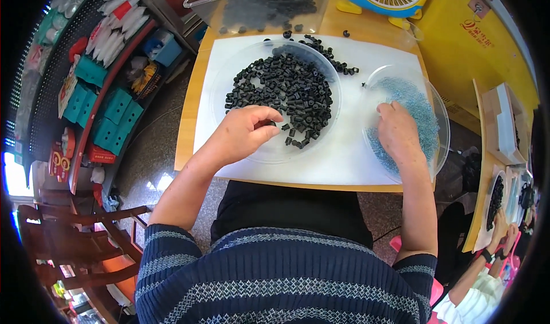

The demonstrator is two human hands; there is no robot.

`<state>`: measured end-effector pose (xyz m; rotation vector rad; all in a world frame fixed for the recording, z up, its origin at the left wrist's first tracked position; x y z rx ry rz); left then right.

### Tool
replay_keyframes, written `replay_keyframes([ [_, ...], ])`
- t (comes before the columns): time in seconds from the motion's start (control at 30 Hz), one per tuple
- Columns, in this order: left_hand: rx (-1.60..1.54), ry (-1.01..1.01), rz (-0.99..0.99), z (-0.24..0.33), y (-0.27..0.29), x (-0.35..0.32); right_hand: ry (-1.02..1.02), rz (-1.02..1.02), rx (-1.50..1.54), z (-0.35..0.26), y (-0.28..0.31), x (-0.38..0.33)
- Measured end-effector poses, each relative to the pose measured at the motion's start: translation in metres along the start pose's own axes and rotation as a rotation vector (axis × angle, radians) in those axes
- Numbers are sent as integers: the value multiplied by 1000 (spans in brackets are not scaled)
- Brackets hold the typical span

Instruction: The person assembles small components by picking black plastic pieces and small inserts from trays and pressing them together by hand.

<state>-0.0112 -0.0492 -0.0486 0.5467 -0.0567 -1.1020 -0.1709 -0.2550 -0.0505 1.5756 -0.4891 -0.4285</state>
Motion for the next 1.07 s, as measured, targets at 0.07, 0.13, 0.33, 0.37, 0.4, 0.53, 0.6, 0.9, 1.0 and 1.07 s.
replay_keyframes([
  [0.07, -158, 42, -4, -4, 0, 1, -33, 17, 26, 8, -4, 0],
  [0.13, -498, 57, -93, -4, -4, 0, -67, 34, 52, 13, -3, 0],
  [0.33, -708, 62, -126, 2, -12, -2, -156, 158, 344, 27, 14, -9],
  [0.37, -708, 61, -128, 4, -14, -2, -119, 180, 322, 29, 13, -10],
  [0.4, -737, 44, -137, 7, -15, -1, -83, 201, 300, 30, 13, -11],
  [0.53, -811, 6, -181, 4, -20, -1, -213, 211, 534, 34, 12, -18],
  [0.6, -795, 19, -194, 1, -22, 0, -172, 174, 850, 20, 18, -21],
  [0.9, -887, -26, -235, 5, -31, 1, 251, 27, 1099, -97, 25, -24],
  [1.0, -928, -37, -261, 4, -32, 0, 225, 38, 1097, -103, 22, -22],
  [1.07, -953, -28, -271, 2, -31, 0, 261, -8, 1060, -105, 18, -22],
])
Point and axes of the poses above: each hand's wrist, its own x-axis towards the middle knuckle, its own y-axis out of the back of the hand, z = x × y, the point moved 6 cm from there along x, towards the middle knuckle, and after that the axes turned 5 degrees about -x, right-handed, at the moved point
